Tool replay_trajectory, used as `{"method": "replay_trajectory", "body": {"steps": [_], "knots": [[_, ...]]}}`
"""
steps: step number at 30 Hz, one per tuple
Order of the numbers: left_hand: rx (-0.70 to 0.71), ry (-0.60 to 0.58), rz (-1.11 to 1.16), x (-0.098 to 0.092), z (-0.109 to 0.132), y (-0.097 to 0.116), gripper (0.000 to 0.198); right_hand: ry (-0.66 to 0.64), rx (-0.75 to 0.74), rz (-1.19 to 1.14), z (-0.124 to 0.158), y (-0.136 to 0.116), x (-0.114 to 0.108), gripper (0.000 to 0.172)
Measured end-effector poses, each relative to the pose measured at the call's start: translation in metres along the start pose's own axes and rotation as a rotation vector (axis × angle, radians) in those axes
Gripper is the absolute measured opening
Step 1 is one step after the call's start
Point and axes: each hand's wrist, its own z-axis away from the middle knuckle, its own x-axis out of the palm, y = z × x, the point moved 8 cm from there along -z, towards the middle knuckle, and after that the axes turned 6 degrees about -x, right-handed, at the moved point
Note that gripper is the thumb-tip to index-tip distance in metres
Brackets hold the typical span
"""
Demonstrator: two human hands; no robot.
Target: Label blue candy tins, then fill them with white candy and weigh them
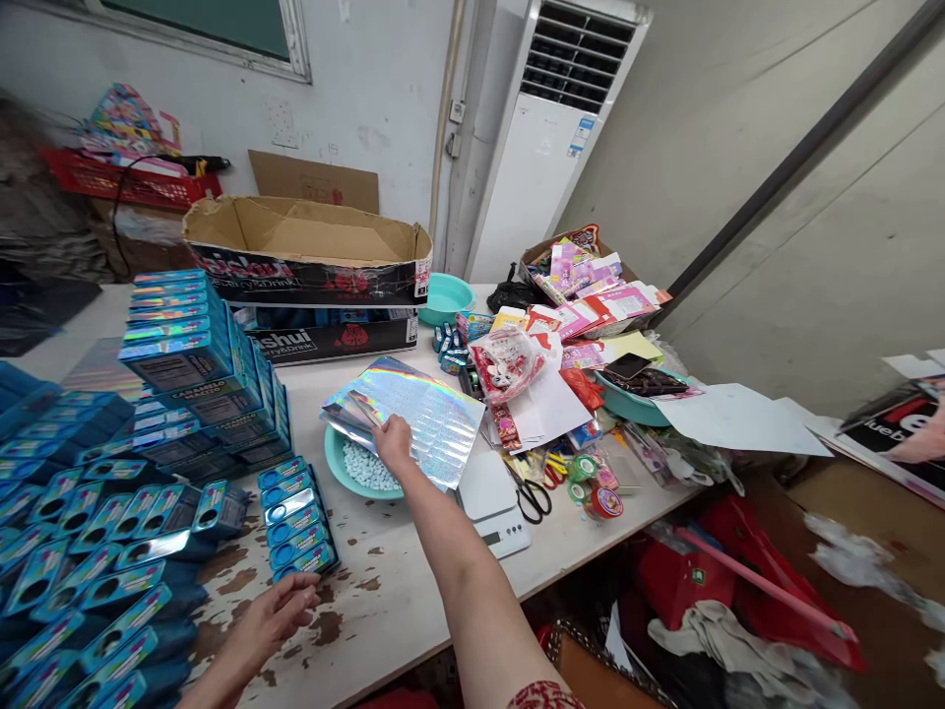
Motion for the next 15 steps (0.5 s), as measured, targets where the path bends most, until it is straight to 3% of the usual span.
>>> {"method": "replay_trajectory", "body": {"steps": [7,12,15], "knots": [[-0.010,-0.027,0.011,0.002,-0.002,0.002,0.055,-0.025,-0.036,0.048,0.000,-0.005,0.006,0.015],[-0.053,-0.167,0.019,0.006,-0.006,0.000,0.059,-0.034,-0.052,0.048,0.002,-0.005,0.013,0.015],[-0.057,-0.091,0.011,-0.001,-0.003,0.000,0.060,-0.027,-0.092,0.007,0.006,-0.009,0.012,0.015]]}}
